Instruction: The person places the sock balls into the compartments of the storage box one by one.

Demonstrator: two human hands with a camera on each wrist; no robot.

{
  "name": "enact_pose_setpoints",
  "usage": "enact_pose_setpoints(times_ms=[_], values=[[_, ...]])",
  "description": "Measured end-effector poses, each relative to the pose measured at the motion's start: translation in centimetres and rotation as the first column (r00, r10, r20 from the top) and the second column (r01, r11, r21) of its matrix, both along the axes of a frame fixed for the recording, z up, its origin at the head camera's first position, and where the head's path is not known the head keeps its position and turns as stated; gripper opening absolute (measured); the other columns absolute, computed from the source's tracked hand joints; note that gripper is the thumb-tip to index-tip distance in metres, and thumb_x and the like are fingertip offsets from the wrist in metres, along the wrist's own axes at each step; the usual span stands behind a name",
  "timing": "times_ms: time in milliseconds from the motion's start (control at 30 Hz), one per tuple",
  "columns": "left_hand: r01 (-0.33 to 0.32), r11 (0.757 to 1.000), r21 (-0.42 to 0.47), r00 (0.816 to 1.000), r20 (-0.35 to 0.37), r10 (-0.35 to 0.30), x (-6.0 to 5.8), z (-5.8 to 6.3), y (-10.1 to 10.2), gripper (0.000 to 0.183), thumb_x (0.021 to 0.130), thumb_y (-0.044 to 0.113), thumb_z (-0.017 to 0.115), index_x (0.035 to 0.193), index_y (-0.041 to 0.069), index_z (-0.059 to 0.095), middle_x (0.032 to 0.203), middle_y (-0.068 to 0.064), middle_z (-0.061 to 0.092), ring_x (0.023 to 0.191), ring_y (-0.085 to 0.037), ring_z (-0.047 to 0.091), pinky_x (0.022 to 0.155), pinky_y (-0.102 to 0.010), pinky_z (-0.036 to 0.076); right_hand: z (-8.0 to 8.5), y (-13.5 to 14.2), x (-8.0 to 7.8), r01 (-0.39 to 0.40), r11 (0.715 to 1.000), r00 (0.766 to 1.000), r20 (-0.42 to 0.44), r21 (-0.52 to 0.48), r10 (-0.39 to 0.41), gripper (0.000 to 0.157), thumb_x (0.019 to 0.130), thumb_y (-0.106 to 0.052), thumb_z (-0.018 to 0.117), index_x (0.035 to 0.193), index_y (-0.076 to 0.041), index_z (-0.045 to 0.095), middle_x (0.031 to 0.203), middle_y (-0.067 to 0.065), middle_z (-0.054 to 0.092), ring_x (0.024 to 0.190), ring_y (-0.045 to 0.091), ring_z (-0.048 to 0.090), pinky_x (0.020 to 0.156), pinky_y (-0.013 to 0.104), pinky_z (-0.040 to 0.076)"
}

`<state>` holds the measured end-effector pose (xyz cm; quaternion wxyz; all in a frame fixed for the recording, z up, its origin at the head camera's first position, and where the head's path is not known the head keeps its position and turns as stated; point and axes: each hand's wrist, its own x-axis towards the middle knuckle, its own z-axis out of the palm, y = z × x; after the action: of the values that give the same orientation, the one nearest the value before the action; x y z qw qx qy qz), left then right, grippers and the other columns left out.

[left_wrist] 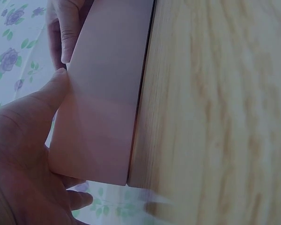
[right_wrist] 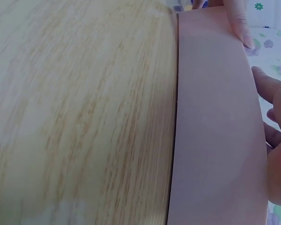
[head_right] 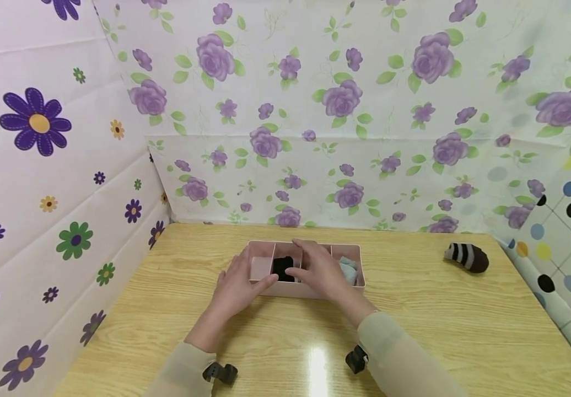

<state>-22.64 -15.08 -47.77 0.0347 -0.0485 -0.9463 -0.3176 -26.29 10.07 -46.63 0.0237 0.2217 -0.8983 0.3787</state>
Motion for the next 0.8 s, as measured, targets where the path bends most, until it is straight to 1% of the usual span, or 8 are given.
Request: enact_pose_setpoints(times_ms=[167,267,433,500,567,667,733,800], values=[[0.009,1.0,0.006,1.0,-0.002,-0.009,-0.1,0.0,0.0,0.121,0.094,0.079,0.07,0.178,0.011,0.017,0.179,-0.017,0.029,0.165,-0.046,0.022,0.124,-0.081,0.015,0.3,0.7,0.5,0.024,1.0,1.0,-0.009,-0.018,-0.024,0.078,0.1,-0.033,0.086,0.166,-0.013,0.05,0.165,0.013,0.053,0.148,0.039,0.054,0.113,0.06,0.052],[0.004,1.0,0.001,1.0,0.002,-0.004,0.0,-0.1,-0.2,0.12,0.094,0.079,0.07,0.178,0.012,0.016,0.179,-0.017,0.03,0.166,-0.045,0.022,0.125,-0.081,0.014,0.3,1.1,0.8,0.021,1.0,0.999,-0.04,-0.008,-0.022,0.077,0.1,-0.032,0.086,0.165,-0.011,0.052,0.163,0.014,0.056,0.148,0.039,0.055,0.114,0.06,0.052],[-0.002,1.0,0.002,1.0,0.008,0.002,0.1,-0.1,-0.3,0.121,0.094,0.079,0.07,0.178,0.012,0.016,0.179,-0.017,0.03,0.166,-0.045,0.022,0.125,-0.08,0.014,0.3,2.4,1.7,0.02,1.0,0.993,-0.113,-0.004,-0.02,0.073,0.1,-0.028,0.086,0.162,-0.006,0.055,0.158,0.016,0.059,0.143,0.04,0.059,0.109,0.059,0.055],[-0.001,1.0,0.01,1.0,0.009,0.0,0.1,-0.1,-0.3,0.121,0.094,0.079,0.071,0.178,0.011,0.017,0.179,-0.018,0.029,0.166,-0.045,0.022,0.126,-0.08,0.013,0.4,3.1,2.0,0.027,1.0,0.992,-0.123,-0.013,-0.029,0.072,0.099,-0.027,0.087,0.161,-0.005,0.056,0.153,0.017,0.063,0.13,0.04,0.066,0.103,0.058,0.058],[0.001,1.0,0.016,1.0,0.01,-0.002,0.1,-0.1,-0.2,0.122,0.094,0.079,0.071,0.178,0.01,0.016,0.179,-0.018,0.029,0.166,-0.045,0.021,0.126,-0.079,0.012,0.6,4.0,2.2,0.049,0.999,0.989,-0.138,0.0,-0.049,0.071,0.099,-0.027,0.087,0.16,-0.004,0.057,0.152,0.018,0.063,0.127,0.04,0.066,0.103,0.06,0.057],[0.003,1.0,0.018,1.0,0.011,-0.003,0.1,-0.2,0.0,0.122,0.094,0.079,0.071,0.178,0.011,0.016,0.18,-0.017,0.028,0.166,-0.045,0.021,0.126,-0.079,0.012,0.8,5.5,2.6,0.085,0.996,0.985,-0.152,0.022,-0.08,0.071,0.099,-0.028,0.087,0.159,-0.005,0.057,0.151,0.02,0.063,0.128,0.043,0.064,0.106,0.064,0.053],[0.003,1.0,0.016,1.0,0.011,-0.004,0.0,-0.3,0.0,0.121,0.094,0.079,0.07,0.179,0.012,0.015,0.18,-0.016,0.028,0.166,-0.045,0.021,0.126,-0.08,0.013,0.9,6.6,2.8,0.112,0.993,0.981,-0.164,0.043,-0.104,0.072,0.099,-0.029,0.087,0.16,-0.006,0.057,0.156,0.02,0.06,0.142,0.045,0.056,0.113,0.067,0.049],[0.003,1.0,0.016,1.0,0.008,-0.003,-0.1,-0.3,0.0,0.121,0.094,0.079,0.07,0.179,0.012,0.015,0.18,-0.016,0.028,0.166,-0.045,0.021,0.125,-0.08,0.013,1.1,7.6,3.1,0.125,0.991,0.979,-0.17,0.041,-0.116,0.072,0.099,-0.027,0.087,0.161,-0.005,0.056,0.158,0.021,0.058,0.145,0.047,0.052,0.113,0.069,0.047]])
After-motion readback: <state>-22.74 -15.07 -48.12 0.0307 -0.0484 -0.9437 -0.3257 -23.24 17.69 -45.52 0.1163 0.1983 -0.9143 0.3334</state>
